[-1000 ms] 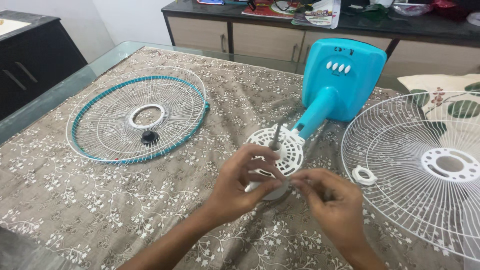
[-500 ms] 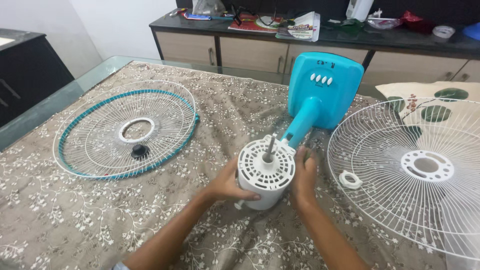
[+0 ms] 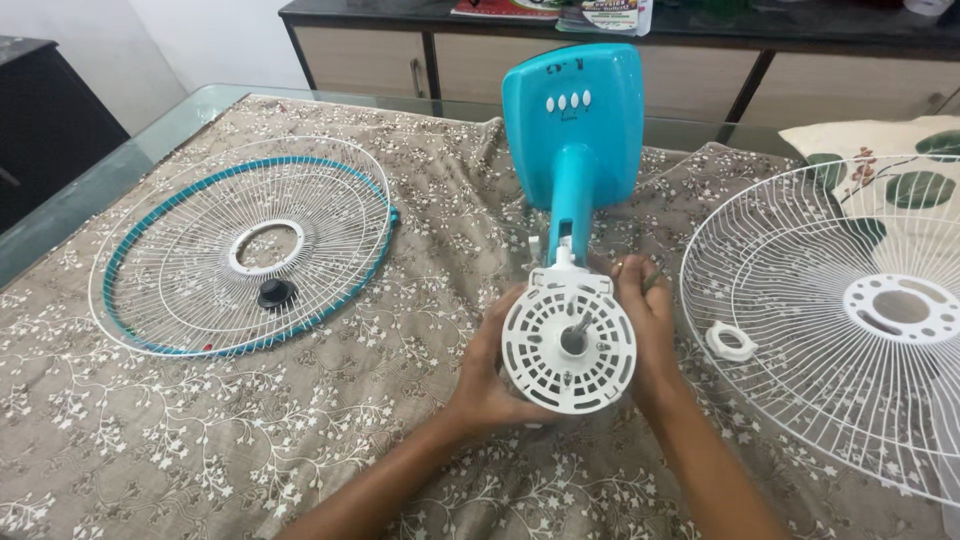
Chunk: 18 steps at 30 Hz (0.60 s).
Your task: The person reassembles a disassembled electric fan on a table. They attach the motor housing to the fan neck, secure it with a screw, then install the front grille, fan blades, and rear grille, finishing by tightening the central cap.
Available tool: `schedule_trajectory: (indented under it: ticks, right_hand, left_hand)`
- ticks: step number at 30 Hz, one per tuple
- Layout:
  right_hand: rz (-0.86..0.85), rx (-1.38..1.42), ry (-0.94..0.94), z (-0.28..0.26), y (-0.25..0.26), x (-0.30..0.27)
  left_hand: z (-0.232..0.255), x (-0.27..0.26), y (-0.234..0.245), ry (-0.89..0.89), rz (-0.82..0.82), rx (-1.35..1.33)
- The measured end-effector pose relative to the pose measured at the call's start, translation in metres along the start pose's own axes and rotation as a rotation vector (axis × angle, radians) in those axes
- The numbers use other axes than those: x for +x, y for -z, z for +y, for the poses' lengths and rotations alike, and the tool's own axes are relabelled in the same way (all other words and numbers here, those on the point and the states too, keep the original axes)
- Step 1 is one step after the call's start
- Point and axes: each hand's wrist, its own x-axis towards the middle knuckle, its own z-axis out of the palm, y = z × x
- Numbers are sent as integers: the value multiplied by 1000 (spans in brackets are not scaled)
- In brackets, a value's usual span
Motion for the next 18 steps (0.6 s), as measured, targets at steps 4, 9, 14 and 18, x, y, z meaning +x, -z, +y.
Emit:
schedule_trajectory:
  ticks: [4, 9, 14, 18]
  right_hand:
    - [-59, 13, 11, 6, 8, 0]
    - [-92, -112, 96, 10, 12, 4]
    - [-33, -353, 172, -2, 11, 4]
    - [7, -315, 521, -27, 6, -6]
  left_hand:
    - [-4, -1, -2, 28, -11, -21]
    - [-10, -4, -1, -1, 7, -14]
    - [-14, -6, -2, -30, 5, 67]
    - [-14, -5, -2, -52, 4, 117]
